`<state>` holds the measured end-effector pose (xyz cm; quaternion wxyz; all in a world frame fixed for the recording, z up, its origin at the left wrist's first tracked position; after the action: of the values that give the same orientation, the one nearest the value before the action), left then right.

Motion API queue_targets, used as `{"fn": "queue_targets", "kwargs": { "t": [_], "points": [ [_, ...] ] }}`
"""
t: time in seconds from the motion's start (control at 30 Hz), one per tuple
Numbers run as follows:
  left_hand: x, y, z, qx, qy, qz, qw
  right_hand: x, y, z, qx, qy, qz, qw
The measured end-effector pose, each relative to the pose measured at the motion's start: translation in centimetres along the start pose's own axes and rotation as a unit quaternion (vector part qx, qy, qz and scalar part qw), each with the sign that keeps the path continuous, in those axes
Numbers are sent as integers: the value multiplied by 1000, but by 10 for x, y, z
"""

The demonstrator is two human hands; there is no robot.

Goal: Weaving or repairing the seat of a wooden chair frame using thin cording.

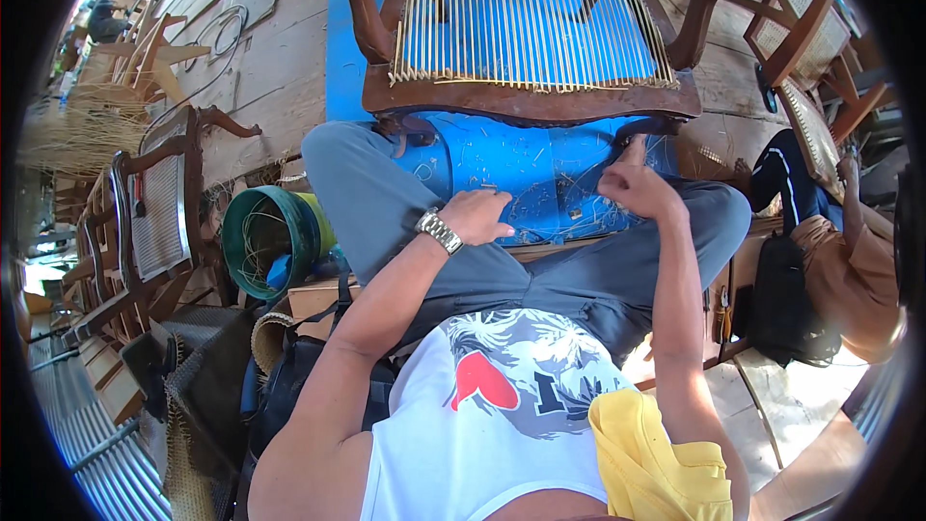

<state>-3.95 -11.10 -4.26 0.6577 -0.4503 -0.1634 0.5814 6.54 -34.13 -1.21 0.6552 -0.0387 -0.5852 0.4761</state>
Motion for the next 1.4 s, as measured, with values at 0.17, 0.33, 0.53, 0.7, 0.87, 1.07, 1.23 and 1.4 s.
{"fn": "queue_targets", "kwargs": {
  "t": [0.17, 0.33, 0.53, 0.7, 0.87, 1.07, 1.23, 1.4],
  "points": [
    [0, -10, -1, -23, 8, 13, 1000, 2, 39, -21, 47, -25, 56, 997],
    [5, -10, 3, -30, 2, 23, 999, 0, 48, -31, 73, -8, 90, 993],
    [9, -7, 5, -39, 5, 24, 999, -2, 47, -34, 76, 34, 70, 994],
    [11, -2, 1, -32, 2, 20, 999, -8, 49, -37, 70, 9, 100, 992],
    [13, 1, -1, -21, 3, 19, 1000, -4, 48, -38, 86, 37, 93, 991],
    [13, 3, -3, -14, -1, 17, 1000, -3, 48, -40, 77, 17, 93, 993],
    [13, 2, -4, -10, -6, 19, 1000, -3, 50, -42, 68, -5, 117, 991],
    [14, 3, -5, 1, -10, 15, 1000, -6, 53, -44, 75, -3, 119, 990]
  ]
}}
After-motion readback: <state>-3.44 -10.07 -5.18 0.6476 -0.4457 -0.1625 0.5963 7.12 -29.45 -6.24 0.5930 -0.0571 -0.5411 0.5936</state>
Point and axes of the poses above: each hand's wrist, its own z-axis away from the middle knuckle, its own y-axis out of the palm, x = y × z, the point moved 9 cm from there along -z, towards the middle knuckle, and after that the axes turned 13 degrees about -z, right-handed, at the moved point
